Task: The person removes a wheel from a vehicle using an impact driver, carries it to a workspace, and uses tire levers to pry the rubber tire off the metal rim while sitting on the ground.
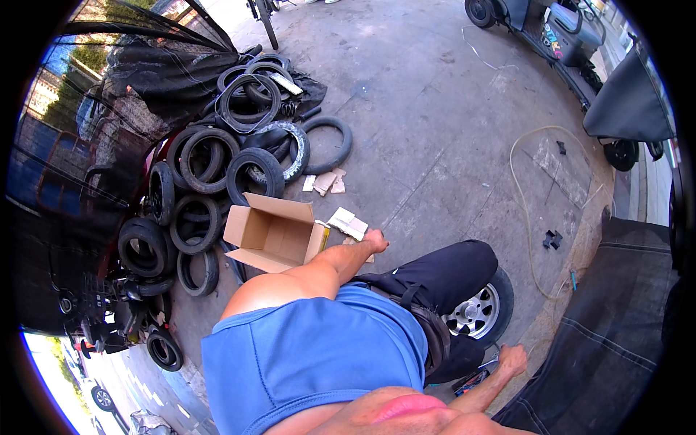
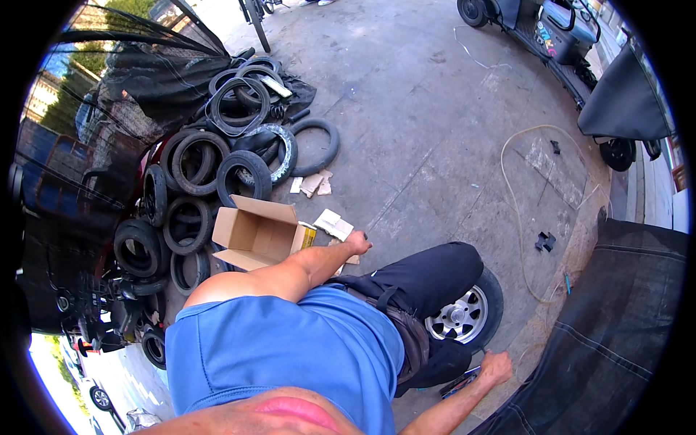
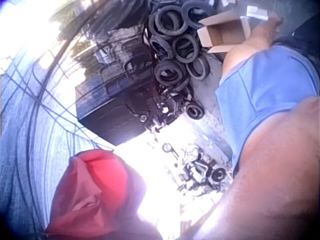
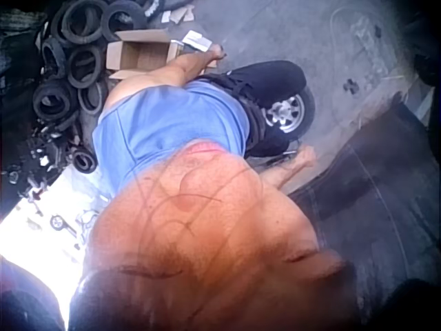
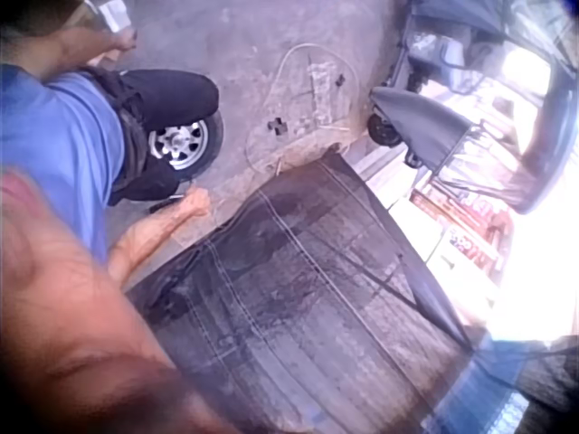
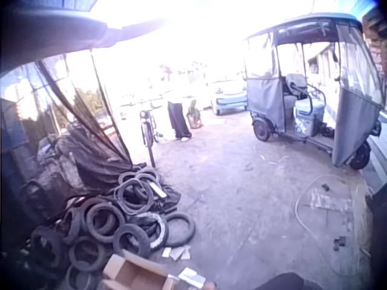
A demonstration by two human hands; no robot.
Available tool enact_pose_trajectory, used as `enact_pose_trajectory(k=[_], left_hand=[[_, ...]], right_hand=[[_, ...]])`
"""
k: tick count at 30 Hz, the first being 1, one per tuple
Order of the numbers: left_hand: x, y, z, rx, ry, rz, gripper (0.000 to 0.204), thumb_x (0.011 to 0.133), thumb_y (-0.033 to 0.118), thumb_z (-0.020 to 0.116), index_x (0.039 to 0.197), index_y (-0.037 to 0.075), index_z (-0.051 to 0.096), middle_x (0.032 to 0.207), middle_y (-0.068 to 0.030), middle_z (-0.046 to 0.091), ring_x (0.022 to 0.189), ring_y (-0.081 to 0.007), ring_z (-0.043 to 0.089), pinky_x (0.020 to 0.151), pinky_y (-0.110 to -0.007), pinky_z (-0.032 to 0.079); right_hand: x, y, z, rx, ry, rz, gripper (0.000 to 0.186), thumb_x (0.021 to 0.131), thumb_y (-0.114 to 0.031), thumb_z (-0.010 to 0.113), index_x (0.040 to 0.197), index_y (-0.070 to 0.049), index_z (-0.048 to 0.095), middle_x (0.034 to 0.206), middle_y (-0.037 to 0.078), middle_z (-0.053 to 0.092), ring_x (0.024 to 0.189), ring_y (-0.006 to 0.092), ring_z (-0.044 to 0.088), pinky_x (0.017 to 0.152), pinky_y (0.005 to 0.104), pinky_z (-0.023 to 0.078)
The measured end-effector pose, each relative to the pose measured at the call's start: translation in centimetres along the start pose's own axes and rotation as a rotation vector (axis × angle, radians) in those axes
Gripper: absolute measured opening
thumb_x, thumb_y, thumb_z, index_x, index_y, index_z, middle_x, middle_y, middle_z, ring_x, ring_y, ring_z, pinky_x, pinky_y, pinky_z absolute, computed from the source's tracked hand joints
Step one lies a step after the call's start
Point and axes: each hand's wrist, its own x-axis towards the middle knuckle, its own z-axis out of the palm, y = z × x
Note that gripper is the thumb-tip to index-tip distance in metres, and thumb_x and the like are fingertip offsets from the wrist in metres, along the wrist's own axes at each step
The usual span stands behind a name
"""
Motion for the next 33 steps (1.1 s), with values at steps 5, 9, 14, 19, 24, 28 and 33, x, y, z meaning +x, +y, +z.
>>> enact_pose_trajectory(k=[5, 9, 14, 19, 24, 28, 33], left_hand=[[-0.6, 0.3, 0.1, 0.006, -0.016, 0.003, 0.058, 0.086, 0.042, 0.068, 0.130, 0.004, 0.064, 0.139, -0.0258, 0.055, 0.129, -0.0379, 0.054, 0.108, -0.043, 0.047], [-1.2, 0.9, 0.1, 0.015, 0.005, 0.010, 0.057, 0.086, 0.042, 0.068, 0.128, 0.003, 0.065, 0.135, -0.0249, 0.058, 0.128, -0.0372, 0.055, 0.108, -0.043, 0.047], [-1.0, 0.3, 0.3, 0.027, 0.086, 0.025, 0.055, 0.086, 0.043, 0.071, 0.123, 0.003, 0.070, 0.126, -0.0235, 0.066, 0.124, -0.0366, 0.059, 0.107, -0.043, 0.048], [-0.6, 0.7, 0.0, 0.009, -0.015, 0.015, 0.058, 0.087, 0.040, 0.068, 0.130, 0.003, 0.064, 0.141, -0.0262, 0.052, 0.131, -0.0383, 0.053, 0.109, -0.043, 0.047], [-0.7, 1.0, -0.1, 0.041, -0.021, 0.030, 0.058, 0.086, 0.040, 0.069, 0.131, 0.003, 0.063, 0.143, -0.0264, 0.050, 0.130, -0.0389, 0.054, 0.108, -0.044, 0.047], [-1.1, 1.6, 0.3, 0.019, 0.049, 0.030, 0.055, 0.085, 0.041, 0.070, 0.124, 0.003, 0.068, 0.133, -0.0248, 0.060, 0.127, -0.0377, 0.057, 0.107, -0.043, 0.048], [-1.3, 1.7, 0.7, 0.035, 0.095, 0.028, 0.054, 0.085, 0.042, 0.071, 0.122, 0.003, 0.070, 0.130, -0.0238, 0.063, 0.127, -0.0368, 0.056, 0.107, -0.042, 0.047]], right_hand=[[-0.2, 0.5, 0.4, -0.004, 0.000, -0.008, 0.046, 0.081, -0.042, 0.077, 0.110, -0.006, 0.073, 0.106, 0.018, 0.074, 0.099, 0.0359, 0.072, 0.085, 0.0474, 0.057], [-0.6, 0.9, 0.4, 0.003, 0.015, -0.004, 0.046, 0.081, -0.041, 0.077, 0.110, -0.006, 0.073, 0.106, 0.018, 0.074, 0.099, 0.0358, 0.072, 0.085, 0.0474, 0.057], [-0.6, 1.0, 1.0, 0.016, 0.015, -0.013, 0.046, 0.081, -0.041, 0.077, 0.110, -0.006, 0.073, 0.105, 0.018, 0.074, 0.099, 0.0358, 0.072, 0.085, 0.0472, 0.057], [-1.4, 1.3, 0.7, 0.040, 0.011, 0.000, 0.047, 0.081, -0.041, 0.076, 0.112, -0.006, 0.072, 0.105, 0.019, 0.074, 0.099, 0.0367, 0.072, 0.085, 0.0480, 0.056], [-1.6, 1.9, 1.2, 0.057, 0.013, 0.001, 0.047, 0.082, -0.041, 0.074, 0.113, -0.005, 0.072, 0.104, 0.020, 0.074, 0.099, 0.0374, 0.072, 0.086, 0.0489, 0.056], [-1.8, 2.4, 1.6, 0.059, 0.038, -0.008, 0.046, 0.083, -0.041, 0.073, 0.111, -0.005, 0.072, 0.103, 0.021, 0.074, 0.098, 0.0376, 0.072, 0.085, 0.0493, 0.056], [-2.3, 2.8, 2.0, 0.070, 0.039, -0.018, 0.045, 0.082, -0.041, 0.073, 0.109, -0.005, 0.071, 0.103, 0.021, 0.074, 0.097, 0.0383, 0.072, 0.085, 0.0500, 0.056]])
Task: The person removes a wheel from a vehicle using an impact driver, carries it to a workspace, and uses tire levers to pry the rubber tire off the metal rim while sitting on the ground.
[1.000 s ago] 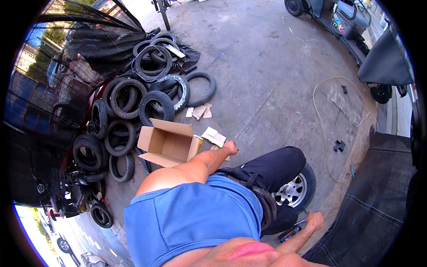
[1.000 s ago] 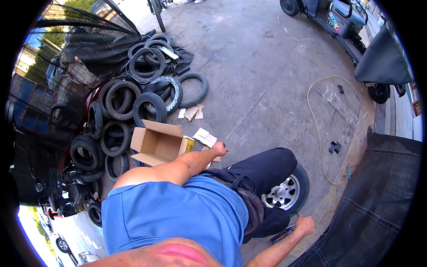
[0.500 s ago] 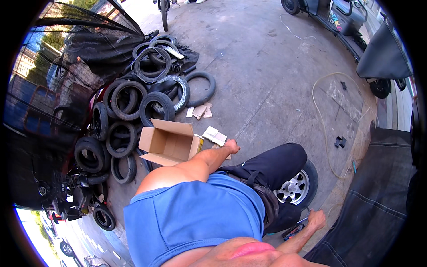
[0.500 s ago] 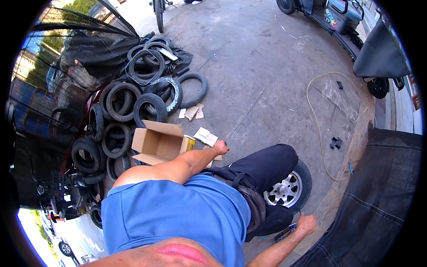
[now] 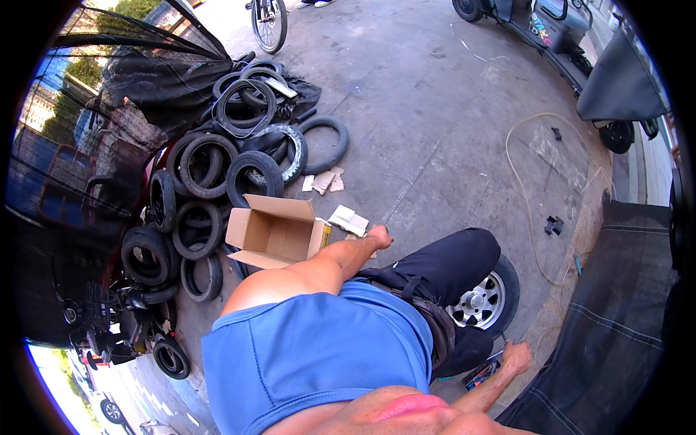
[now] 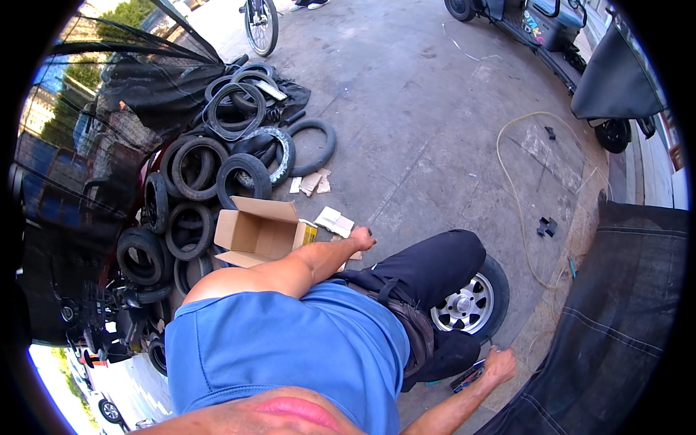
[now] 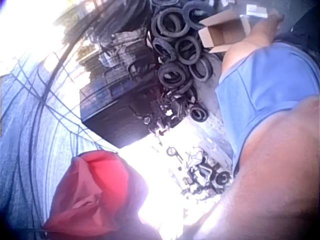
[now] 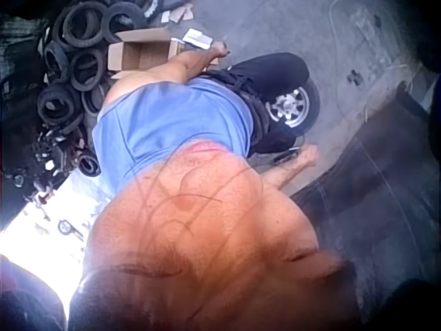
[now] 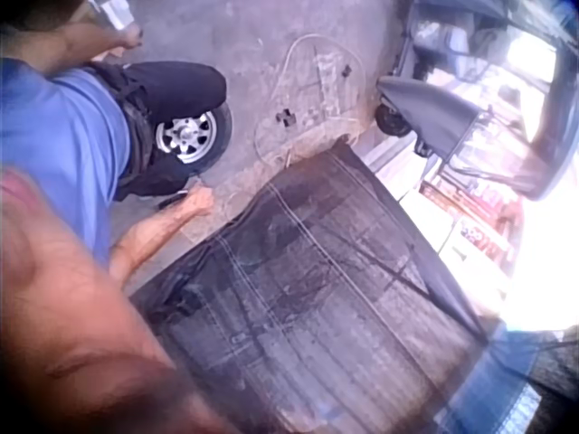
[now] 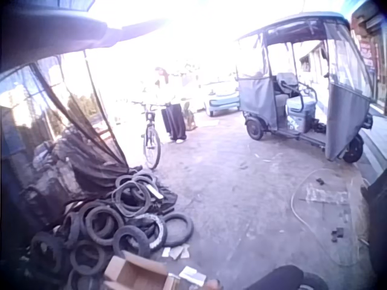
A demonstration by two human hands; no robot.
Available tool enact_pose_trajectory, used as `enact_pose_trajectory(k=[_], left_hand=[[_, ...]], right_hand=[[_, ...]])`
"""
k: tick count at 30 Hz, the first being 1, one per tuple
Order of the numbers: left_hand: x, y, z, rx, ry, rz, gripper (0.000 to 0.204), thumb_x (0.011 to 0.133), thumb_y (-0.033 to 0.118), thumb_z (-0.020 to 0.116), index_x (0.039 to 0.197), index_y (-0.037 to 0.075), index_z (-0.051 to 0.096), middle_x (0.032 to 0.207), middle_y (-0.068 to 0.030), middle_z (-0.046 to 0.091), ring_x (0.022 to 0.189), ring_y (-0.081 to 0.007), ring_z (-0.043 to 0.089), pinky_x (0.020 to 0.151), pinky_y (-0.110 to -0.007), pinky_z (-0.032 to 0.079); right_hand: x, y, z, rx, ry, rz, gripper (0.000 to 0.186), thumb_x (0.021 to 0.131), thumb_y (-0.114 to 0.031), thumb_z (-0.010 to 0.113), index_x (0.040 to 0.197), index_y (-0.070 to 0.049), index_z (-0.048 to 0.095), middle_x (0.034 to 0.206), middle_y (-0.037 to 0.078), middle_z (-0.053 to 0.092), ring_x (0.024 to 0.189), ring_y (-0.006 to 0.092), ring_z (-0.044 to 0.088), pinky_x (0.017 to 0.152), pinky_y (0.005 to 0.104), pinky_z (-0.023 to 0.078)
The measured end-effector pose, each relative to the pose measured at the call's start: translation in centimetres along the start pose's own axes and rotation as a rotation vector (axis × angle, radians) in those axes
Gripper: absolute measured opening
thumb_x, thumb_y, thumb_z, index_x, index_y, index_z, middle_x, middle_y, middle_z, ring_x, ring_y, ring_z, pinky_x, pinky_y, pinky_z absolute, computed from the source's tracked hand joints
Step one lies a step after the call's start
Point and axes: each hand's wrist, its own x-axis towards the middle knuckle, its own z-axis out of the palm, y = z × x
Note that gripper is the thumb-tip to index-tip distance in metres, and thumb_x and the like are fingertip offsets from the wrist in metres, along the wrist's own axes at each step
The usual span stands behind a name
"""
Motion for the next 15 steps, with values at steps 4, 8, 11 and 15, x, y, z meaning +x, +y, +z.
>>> enact_pose_trajectory(k=[4, 8, 11, 15], left_hand=[[-0.2, 0.3, -0.2, 0.008, -0.035, -0.005, 0.055, 0.085, 0.043, 0.071, 0.122, 0.003, 0.069, 0.131, -0.0247, 0.062, 0.128, -0.0367, 0.055, 0.108, -0.042, 0.047], [-0.2, 0.3, 0.0, 0.002, -0.019, -0.013, 0.055, 0.085, 0.044, 0.071, 0.123, 0.004, 0.069, 0.130, -0.0254, 0.062, 0.128, -0.0365, 0.055, 0.108, -0.042, 0.046], [0.1, -0.2, 0.3, -0.002, -0.010, -0.013, 0.055, 0.085, 0.044, 0.071, 0.124, 0.004, 0.069, 0.130, -0.0245, 0.062, 0.128, -0.0358, 0.055, 0.108, -0.042, 0.046], [0.4, -0.5, 0.5, 0.008, -0.009, -0.002, 0.054, 0.086, 0.044, 0.071, 0.123, 0.004, 0.069, 0.131, -0.0234, 0.062, 0.129, -0.0353, 0.055, 0.108, -0.042, 0.046]], right_hand=[[-0.5, -0.5, -1.2, 0.024, -0.060, 0.047, 0.046, 0.083, -0.040, 0.073, 0.112, -0.005, 0.070, 0.109, 0.021, 0.073, 0.103, 0.0385, 0.070, 0.089, 0.0498, 0.055], [-0.7, -0.6, -1.7, 0.034, -0.081, 0.063, 0.047, 0.083, -0.040, 0.073, 0.113, -0.004, 0.070, 0.112, 0.021, 0.072, 0.106, 0.0388, 0.069, 0.091, 0.0497, 0.054], [-0.6, -0.6, -1.5, 0.044, -0.084, 0.054, 0.048, 0.083, -0.041, 0.073, 0.113, -0.004, 0.070, 0.112, 0.021, 0.072, 0.106, 0.0388, 0.069, 0.090, 0.0496, 0.054], [-0.1, -0.4, -0.9, 0.033, -0.074, 0.049, 0.047, 0.083, -0.041, 0.074, 0.112, -0.004, 0.070, 0.110, 0.021, 0.072, 0.104, 0.0388, 0.069, 0.090, 0.0497, 0.055]])
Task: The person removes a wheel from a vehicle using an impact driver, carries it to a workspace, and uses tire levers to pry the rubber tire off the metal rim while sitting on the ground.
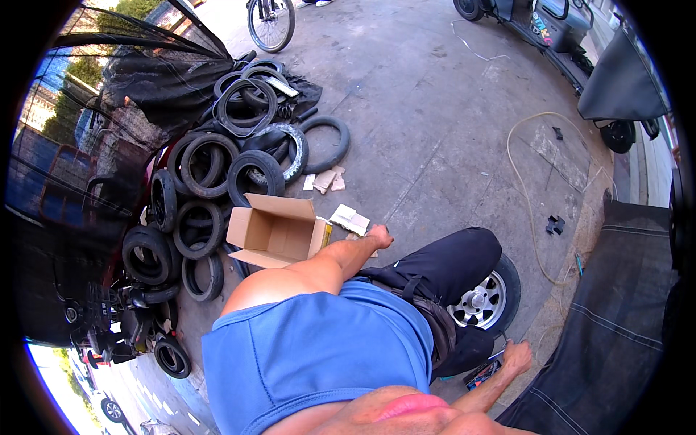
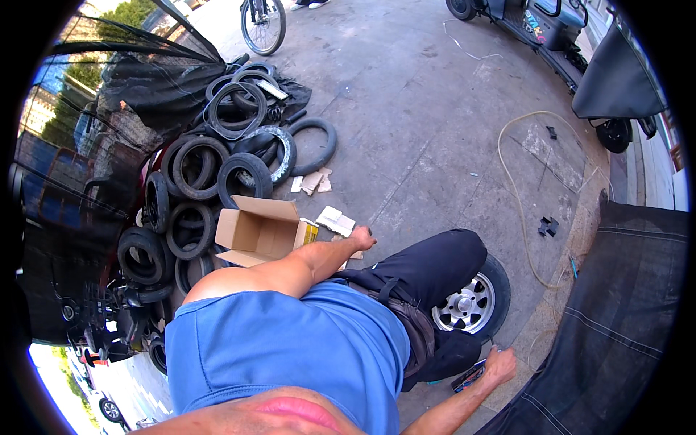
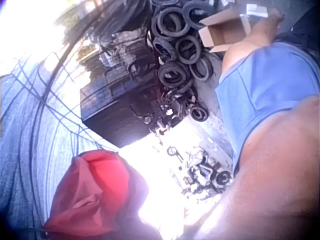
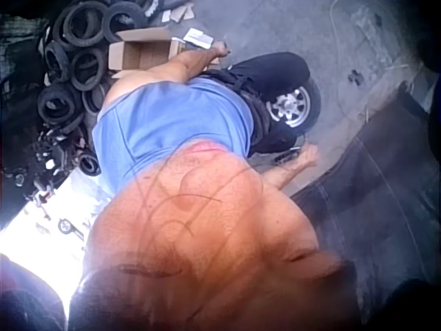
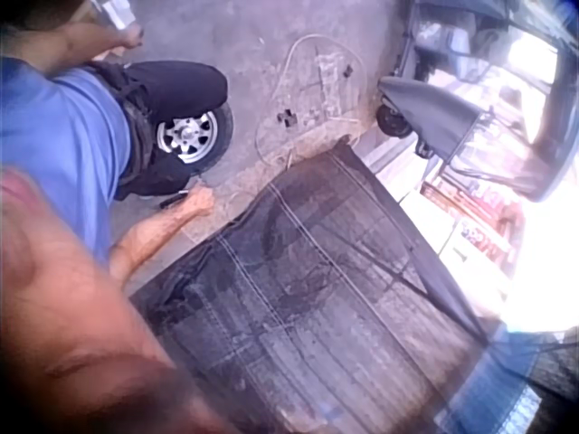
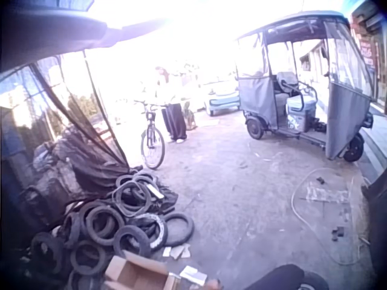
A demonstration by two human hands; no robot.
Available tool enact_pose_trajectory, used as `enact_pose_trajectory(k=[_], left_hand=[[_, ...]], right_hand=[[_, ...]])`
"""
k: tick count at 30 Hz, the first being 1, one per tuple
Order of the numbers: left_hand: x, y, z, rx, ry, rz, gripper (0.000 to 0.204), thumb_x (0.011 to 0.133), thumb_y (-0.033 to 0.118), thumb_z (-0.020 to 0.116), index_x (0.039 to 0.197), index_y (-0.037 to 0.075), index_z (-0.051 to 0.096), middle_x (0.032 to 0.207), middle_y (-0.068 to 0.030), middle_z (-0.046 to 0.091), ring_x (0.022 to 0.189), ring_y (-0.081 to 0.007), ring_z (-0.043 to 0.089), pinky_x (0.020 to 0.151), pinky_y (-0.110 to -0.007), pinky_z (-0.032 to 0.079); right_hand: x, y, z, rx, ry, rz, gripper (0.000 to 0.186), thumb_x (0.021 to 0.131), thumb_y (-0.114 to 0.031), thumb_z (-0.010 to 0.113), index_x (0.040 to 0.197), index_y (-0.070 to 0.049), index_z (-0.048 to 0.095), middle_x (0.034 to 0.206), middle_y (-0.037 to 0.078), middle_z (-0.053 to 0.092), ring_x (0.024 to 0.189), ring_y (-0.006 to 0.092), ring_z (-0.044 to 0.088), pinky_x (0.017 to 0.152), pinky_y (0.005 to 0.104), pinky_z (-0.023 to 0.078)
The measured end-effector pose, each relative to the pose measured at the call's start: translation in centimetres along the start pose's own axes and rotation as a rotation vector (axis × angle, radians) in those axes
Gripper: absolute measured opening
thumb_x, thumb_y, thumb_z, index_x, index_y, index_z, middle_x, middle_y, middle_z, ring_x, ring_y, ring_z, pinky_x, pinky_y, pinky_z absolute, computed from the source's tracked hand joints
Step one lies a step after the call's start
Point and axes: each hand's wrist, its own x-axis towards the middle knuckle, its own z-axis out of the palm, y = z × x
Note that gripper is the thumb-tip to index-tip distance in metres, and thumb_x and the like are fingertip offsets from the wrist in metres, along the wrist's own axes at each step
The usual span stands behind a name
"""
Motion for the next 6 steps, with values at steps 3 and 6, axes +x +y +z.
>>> enact_pose_trajectory(k=[3, 6], left_hand=[[-0.11, 0.32, -0.11, 0.002, -0.032, -0.013, 0.054, 0.087, 0.044, 0.071, 0.123, 0.004, 0.069, 0.132, -0.0227, 0.062, 0.130, -0.0351, 0.053, 0.109, -0.041, 0.045], [-0.19, 0.06, -0.34, 0.015, -0.045, -0.015, 0.054, 0.087, 0.044, 0.070, 0.124, 0.003, 0.069, 0.132, -0.0225, 0.062, 0.132, -0.0351, 0.052, 0.110, -0.041, 0.044]], right_hand=[[0.10, 0.00, -0.07, -0.007, 0.006, 0.007, 0.047, 0.083, -0.041, 0.074, 0.112, -0.004, 0.070, 0.109, 0.021, 0.073, 0.103, 0.0386, 0.070, 0.089, 0.0498, 0.055], [0.20, -0.50, -0.02, -0.010, 0.000, 0.031, 0.046, 0.082, -0.041, 0.074, 0.113, -0.007, 0.071, 0.110, 0.020, 0.073, 0.103, 0.0381, 0.070, 0.089, 0.0501, 0.055]])
